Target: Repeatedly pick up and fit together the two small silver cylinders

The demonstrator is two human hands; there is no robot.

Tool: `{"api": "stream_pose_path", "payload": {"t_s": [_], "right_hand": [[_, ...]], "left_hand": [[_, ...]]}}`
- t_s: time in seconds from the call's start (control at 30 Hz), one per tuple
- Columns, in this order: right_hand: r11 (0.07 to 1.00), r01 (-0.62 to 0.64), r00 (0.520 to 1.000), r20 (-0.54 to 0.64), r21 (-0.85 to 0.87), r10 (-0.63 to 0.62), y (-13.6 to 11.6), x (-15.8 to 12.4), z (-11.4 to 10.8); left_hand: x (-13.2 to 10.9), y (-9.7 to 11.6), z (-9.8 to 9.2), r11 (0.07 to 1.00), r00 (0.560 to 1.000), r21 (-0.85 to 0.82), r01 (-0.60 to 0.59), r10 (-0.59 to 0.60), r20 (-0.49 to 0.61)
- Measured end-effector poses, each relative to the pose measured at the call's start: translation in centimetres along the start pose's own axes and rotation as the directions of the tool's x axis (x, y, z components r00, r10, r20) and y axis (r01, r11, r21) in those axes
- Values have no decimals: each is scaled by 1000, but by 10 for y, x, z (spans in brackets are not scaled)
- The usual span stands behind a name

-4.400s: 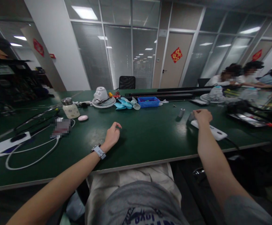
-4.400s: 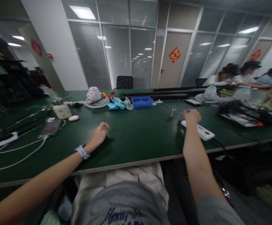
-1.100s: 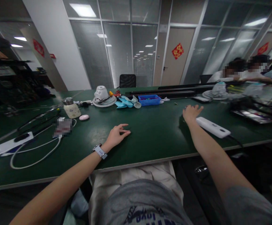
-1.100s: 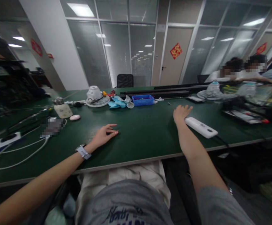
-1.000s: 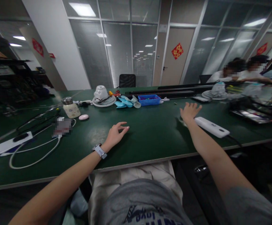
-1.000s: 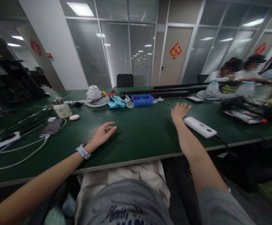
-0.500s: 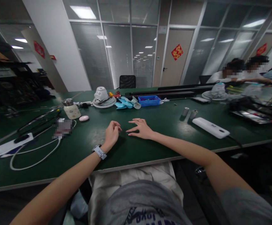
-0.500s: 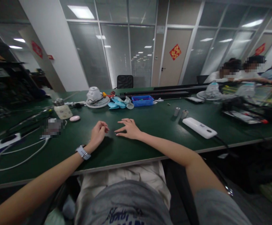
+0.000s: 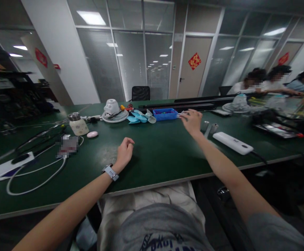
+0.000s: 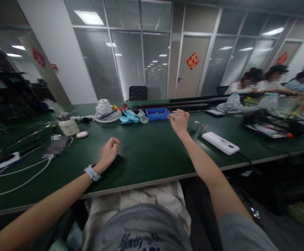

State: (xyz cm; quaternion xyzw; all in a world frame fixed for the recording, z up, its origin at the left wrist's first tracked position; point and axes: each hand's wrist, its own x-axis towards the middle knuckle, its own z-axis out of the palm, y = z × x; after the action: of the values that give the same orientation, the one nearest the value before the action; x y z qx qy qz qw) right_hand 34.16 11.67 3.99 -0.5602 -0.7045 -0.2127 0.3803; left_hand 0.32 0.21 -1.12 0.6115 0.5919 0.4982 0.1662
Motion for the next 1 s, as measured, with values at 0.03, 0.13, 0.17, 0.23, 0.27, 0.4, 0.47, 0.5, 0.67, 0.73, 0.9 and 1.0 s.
{"api": "stream_pose_path", "payload": {"t_s": [0.03,0.13,0.17,0.23,0.27,0.4,0.47,0.5,0.67,0.73,0.9,1.0], "right_hand": [[990,-122,992,-49,-73,119,28,5,-5],[897,-384,922,-141,-219,360,96,8,-14],[870,-425,905,-140,-249,402,110,7,-14],[839,-459,887,-103,-293,450,126,2,-11],[830,-464,883,-78,-310,464,129,1,-7],[802,-480,859,-4,-356,512,133,0,5],[783,-502,837,24,-367,547,135,0,8],[777,-511,828,33,-369,560,136,0,9],[790,-503,836,35,-352,548,138,-2,9],[794,-503,841,18,-341,541,138,-3,9],[778,-528,823,23,-340,568,140,-2,11],[767,-542,810,29,-342,586,141,-1,11]], "left_hand": [[0,-1,0,1000,1000,5,-5,5,6],[0,-4,2,1000,1000,14,-9,9,21],[0,-4,2,1000,1000,15,-9,9,23],[1,-5,2,1000,1000,18,-7,6,25],[0,-4,2,1000,1000,19,-3,3,25],[0,-2,2,1000,999,6,9,-9,37],[-1,-1,1,1000,999,4,9,-9,40],[-1,-1,1,1000,999,4,8,-8,38],[-1,-2,2,1000,999,5,2,-2,35],[0,-3,3,1000,999,2,2,-2,33],[0,-3,3,1000,1000,0,0,0,30],[0,-1,3,1000,999,3,11,-11,38]]}}
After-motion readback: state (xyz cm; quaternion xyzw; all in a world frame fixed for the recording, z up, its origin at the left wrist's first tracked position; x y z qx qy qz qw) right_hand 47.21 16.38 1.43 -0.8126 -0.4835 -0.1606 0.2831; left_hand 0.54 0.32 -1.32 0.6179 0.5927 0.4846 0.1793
